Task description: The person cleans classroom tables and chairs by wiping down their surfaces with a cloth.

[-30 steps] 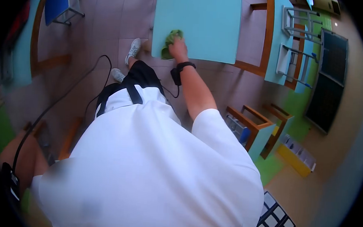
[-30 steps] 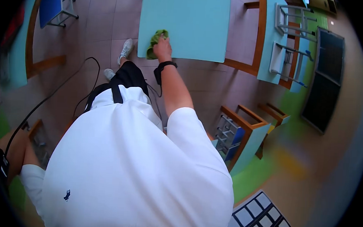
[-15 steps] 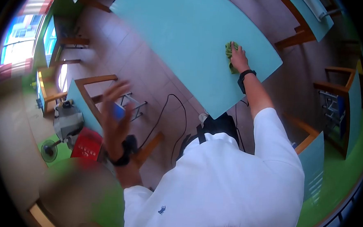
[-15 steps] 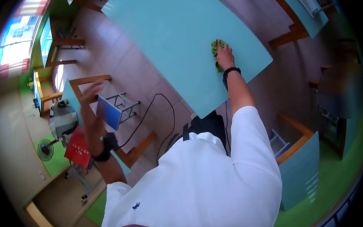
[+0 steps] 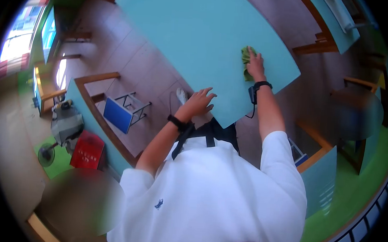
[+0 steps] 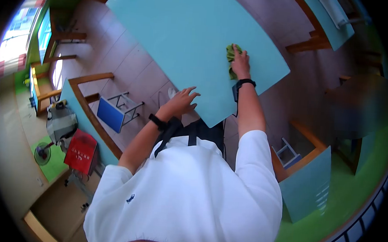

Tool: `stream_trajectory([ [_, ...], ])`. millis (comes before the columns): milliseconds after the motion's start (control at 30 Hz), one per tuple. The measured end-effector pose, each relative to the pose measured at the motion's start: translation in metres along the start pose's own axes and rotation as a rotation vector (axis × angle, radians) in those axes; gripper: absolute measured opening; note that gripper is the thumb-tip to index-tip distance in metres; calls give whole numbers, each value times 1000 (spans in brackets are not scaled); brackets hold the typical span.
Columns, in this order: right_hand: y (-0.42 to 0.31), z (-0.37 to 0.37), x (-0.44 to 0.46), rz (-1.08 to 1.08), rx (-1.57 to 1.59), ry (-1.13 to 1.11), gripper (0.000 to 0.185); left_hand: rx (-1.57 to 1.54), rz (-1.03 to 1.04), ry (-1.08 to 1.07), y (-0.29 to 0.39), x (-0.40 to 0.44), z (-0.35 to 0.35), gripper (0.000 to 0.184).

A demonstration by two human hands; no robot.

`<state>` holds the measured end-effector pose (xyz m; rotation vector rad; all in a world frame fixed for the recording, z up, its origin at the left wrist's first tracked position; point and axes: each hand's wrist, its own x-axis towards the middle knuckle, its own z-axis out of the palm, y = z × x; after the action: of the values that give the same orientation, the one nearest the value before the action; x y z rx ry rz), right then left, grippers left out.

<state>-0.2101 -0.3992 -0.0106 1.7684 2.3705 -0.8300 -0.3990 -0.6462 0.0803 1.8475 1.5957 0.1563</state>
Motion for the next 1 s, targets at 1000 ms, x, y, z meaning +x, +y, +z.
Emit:
stream_trajectory([
  [1000, -145, 100, -87, 273, -107, -519, 106, -222, 124, -290, -180, -31, -57, 76],
])
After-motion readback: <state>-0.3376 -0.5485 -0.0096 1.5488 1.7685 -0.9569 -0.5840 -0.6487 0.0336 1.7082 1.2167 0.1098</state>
